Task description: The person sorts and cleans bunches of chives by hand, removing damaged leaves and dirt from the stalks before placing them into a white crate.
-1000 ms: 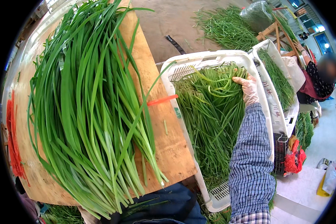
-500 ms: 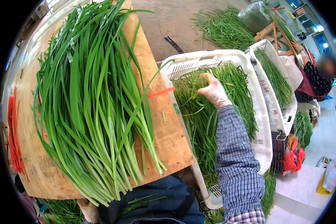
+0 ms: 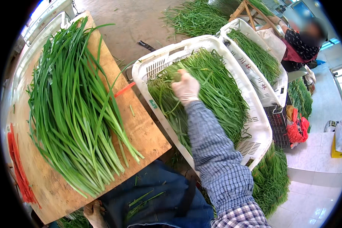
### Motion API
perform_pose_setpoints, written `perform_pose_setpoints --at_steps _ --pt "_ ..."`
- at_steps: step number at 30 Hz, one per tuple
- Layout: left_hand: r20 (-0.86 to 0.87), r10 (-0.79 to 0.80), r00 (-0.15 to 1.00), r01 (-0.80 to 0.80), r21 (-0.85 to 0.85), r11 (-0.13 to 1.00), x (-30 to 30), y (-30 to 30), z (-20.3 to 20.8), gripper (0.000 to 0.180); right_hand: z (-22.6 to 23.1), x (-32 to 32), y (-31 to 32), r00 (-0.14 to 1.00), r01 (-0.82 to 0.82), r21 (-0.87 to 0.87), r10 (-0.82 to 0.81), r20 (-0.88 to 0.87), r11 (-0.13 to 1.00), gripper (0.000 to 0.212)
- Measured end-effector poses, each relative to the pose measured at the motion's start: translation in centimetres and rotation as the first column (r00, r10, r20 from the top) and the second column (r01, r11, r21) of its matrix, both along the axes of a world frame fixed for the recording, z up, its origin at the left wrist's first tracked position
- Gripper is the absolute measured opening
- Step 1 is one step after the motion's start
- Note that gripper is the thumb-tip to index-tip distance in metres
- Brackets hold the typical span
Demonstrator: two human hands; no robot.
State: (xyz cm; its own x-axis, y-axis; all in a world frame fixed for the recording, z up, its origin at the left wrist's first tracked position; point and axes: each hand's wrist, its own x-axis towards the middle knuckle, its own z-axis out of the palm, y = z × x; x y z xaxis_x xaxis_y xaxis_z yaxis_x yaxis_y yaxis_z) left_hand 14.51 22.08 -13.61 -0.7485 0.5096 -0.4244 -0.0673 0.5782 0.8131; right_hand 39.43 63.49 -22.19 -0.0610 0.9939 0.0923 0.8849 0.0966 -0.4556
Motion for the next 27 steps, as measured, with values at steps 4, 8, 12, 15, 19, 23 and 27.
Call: perform_pose_setpoints --at_steps 4,8,12,15,19,23,27 --pt "-0.146 -0.195 0.970 0.187 -0.069 0.980 -0.3 -1.2 0.3 0.013 3.3 6.3 -2.7 0.869 -0.020 0.053 0.043 -0.493 0.998 0.038" --pt "-0.382 -0.411 0.828 0.405 -0.100 0.909 1.4 -1.4 0.0 0.007 6.6 10.5 -5.8 0.664 -0.030 0.052 0.059 -0.746 0.998 0.041" --pt "-0.514 -0.625 0.588 0.688 -0.089 0.721 4.1 1.7 2.5 0.009 8.7 12.6 -8.6 0.577 -0.137 0.034 0.108 -0.810 0.990 0.043" --pt "-0.611 -0.682 0.401 0.849 -0.032 0.528 6.8 6.1 4.3 0.012 8.1 12.5 -9.9 0.594 -0.226 0.009 0.145 -0.792 0.974 0.036" --pt "-0.692 -0.669 0.272 0.951 0.085 0.298 12.6 14.0 3.5 0.036 6.3 11.3 -12.2 0.657 -0.299 0.066 0.256 -0.709 0.952 0.035" --pt "-0.827 -0.530 0.190 0.937 -0.009 0.349 17.5 20.9 -0.6 0.068 4.7 10.2 -13.1 0.680 -0.296 0.068 0.260 -0.686 0.953 0.037" --pt "-0.846 -0.533 -0.010 0.840 -0.296 0.455 19.8 27.3 -4.6 0.082 4.1 10.2 -13.5 0.671 -0.289 0.112 0.284 -0.685 0.951 0.040"
